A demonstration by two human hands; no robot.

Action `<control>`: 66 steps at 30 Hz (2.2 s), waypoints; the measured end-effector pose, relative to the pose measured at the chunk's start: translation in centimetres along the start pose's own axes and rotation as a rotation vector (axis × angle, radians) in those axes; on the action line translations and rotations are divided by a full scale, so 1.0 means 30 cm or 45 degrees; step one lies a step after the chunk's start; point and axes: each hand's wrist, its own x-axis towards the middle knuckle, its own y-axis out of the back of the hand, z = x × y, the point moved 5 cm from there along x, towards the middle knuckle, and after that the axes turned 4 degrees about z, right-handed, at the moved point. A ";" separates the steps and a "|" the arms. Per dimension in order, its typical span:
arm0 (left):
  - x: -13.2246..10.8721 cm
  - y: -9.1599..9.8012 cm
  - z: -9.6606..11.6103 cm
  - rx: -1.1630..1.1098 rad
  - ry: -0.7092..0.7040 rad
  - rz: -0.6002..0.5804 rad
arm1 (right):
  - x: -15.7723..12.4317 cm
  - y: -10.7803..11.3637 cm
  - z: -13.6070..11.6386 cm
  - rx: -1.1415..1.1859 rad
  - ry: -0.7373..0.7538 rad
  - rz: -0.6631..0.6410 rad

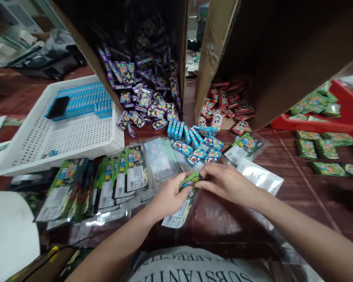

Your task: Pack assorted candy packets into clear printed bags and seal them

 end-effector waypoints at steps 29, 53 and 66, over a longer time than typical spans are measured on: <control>-0.025 0.011 -0.174 -0.027 0.311 0.898 | -0.039 -0.295 0.063 -0.010 -0.834 0.611; 0.286 0.577 0.081 1.607 -0.153 0.919 | 0.110 -0.106 0.246 -0.690 -0.445 0.226; 0.149 -0.057 0.059 0.996 -0.879 -0.363 | -0.431 0.059 0.194 -0.160 -0.734 0.387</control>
